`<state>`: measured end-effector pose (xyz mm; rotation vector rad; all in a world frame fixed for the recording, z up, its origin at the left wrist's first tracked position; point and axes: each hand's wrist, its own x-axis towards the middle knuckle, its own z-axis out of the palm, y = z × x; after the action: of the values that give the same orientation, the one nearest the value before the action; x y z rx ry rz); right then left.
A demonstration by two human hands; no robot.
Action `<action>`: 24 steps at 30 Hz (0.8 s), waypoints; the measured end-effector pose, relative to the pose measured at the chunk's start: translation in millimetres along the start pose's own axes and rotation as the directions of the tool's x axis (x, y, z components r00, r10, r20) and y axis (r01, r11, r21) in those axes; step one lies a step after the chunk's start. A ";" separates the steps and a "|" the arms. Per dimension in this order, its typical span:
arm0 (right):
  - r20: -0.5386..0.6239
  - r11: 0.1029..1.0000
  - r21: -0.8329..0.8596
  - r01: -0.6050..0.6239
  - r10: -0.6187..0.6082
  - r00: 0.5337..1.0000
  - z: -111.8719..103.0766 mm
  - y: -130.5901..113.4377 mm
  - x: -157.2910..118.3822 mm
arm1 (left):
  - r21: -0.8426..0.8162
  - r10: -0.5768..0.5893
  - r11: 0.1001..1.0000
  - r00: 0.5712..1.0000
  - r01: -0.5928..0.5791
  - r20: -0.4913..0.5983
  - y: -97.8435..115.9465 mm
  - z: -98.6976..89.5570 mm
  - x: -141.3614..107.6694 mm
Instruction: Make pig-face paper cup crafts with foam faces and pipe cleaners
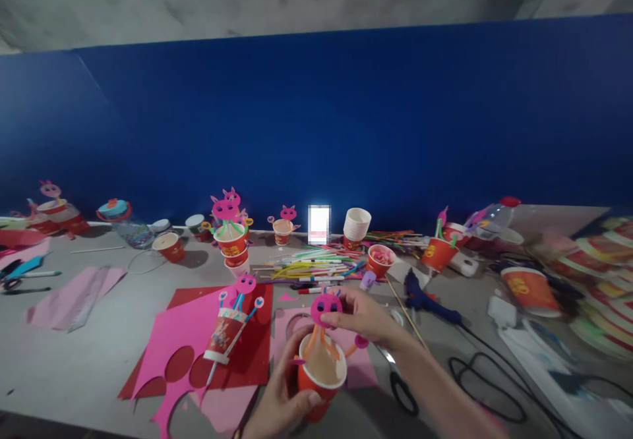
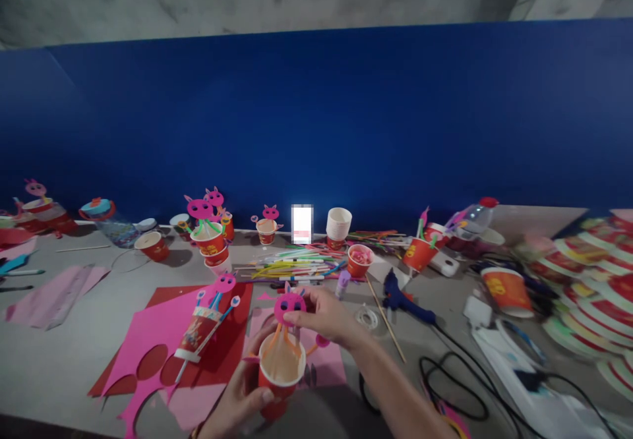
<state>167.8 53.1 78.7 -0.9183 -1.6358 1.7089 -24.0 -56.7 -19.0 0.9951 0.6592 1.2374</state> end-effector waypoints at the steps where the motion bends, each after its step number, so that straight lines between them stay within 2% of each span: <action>1: -0.002 1.000 -0.002 0.005 -0.005 1.000 -1.3 -1.9 -0.6 | 0.009 -0.008 1.000 1.000 0.008 -0.013 -0.8 0.7 0.1; 4: -0.070 1.000 0.004 0.028 -0.028 0.997 -8.0 -8.6 -4.9 | 0.003 -0.012 1.000 0.997 0.012 -0.077 -4.1 1.8 1.3; 7: -0.227 0.999 -0.024 0.048 -0.052 0.972 -18.9 -7.1 -15.6 | -0.050 0.017 0.998 0.993 -0.023 -0.121 -8.9 0.1 3.2; 12: -0.365 0.985 -0.170 -0.006 -0.057 0.929 -38.3 31.3 -48.5 | -0.171 -0.032 0.985 0.979 -0.002 -0.201 -19.7 -5.6 3.1; 17: -0.532 0.912 -0.380 -0.151 -0.082 0.843 -46.7 68.2 -98.5 | -0.315 -0.194 0.945 0.930 0.091 -0.313 -21.9 -6.6 1.8; 20: -0.632 0.847 -0.465 -0.259 -0.113 0.766 -49.4 75.0 -130.8 | -0.295 -0.200 0.949 0.935 0.111 -0.293 -16.1 -4.5 4.2; 24: -0.725 0.823 -0.446 -0.353 -0.101 0.681 -54.6 81.1 -163.5 | -0.236 -0.159 0.967 0.947 0.093 -0.280 -8.4 1.0 9.0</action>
<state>311.0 -52.2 10.4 -1.7672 -1.4978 0.6912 -17.2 -48.4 -25.1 0.5774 0.7868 1.3256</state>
